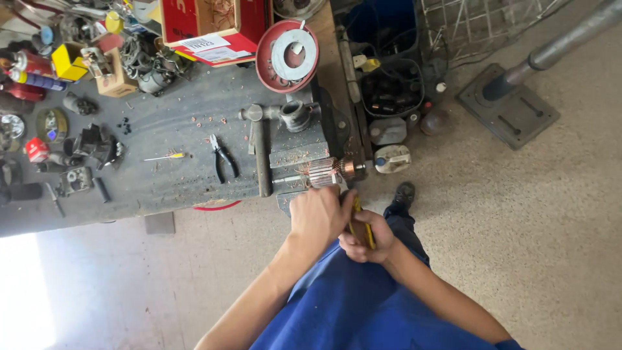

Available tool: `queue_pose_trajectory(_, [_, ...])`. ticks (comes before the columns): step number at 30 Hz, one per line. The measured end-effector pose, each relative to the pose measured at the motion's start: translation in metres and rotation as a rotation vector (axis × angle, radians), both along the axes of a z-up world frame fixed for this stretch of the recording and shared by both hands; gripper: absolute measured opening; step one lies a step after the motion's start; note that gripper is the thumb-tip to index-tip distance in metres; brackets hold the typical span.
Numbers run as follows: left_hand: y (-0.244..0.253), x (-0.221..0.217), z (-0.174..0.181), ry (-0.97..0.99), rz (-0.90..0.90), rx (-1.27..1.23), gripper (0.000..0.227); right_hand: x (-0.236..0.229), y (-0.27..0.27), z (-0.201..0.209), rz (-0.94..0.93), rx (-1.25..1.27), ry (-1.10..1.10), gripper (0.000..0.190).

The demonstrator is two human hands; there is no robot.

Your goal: The person uses pliers to strip copper wire from a motor armature clamped in a vise. They repeatedly pull off sections of wire and place the scrap into a red box on the workbench. At one point, the person briefly checks a smartphone before resuming the stripping task.

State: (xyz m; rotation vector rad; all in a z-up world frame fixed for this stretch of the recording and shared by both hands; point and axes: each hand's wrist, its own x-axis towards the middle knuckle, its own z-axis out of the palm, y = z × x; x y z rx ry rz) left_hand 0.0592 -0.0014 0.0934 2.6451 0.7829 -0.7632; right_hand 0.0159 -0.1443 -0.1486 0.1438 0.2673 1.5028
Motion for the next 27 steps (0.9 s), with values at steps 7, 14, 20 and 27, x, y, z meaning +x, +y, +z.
queue_pose_trajectory(7, [-0.007, -0.004, -0.003, -0.142, 0.246, -0.088, 0.050, 0.049, -0.013, 0.142, 0.018, -0.743, -1.058, 0.058])
queue_pose_trajectory(14, [-0.006, -0.006, -0.018, -0.201, 0.310, -0.093, 0.050, 0.047, 0.000, 0.135, 0.237, -0.959, -1.624, 0.053])
queue_pose_trajectory(20, [-0.022, -0.015, -0.002, -0.274, 0.332, -0.151, 0.045, 0.033, -0.017, 0.077, -0.170, -0.409, -0.771, 0.043])
queue_pose_trajectory(27, [-0.045, -0.026, 0.019, -0.993, 0.296, -0.301, 0.027, 0.056, -0.027, 0.040, -0.270, 0.191, -0.451, 0.050])
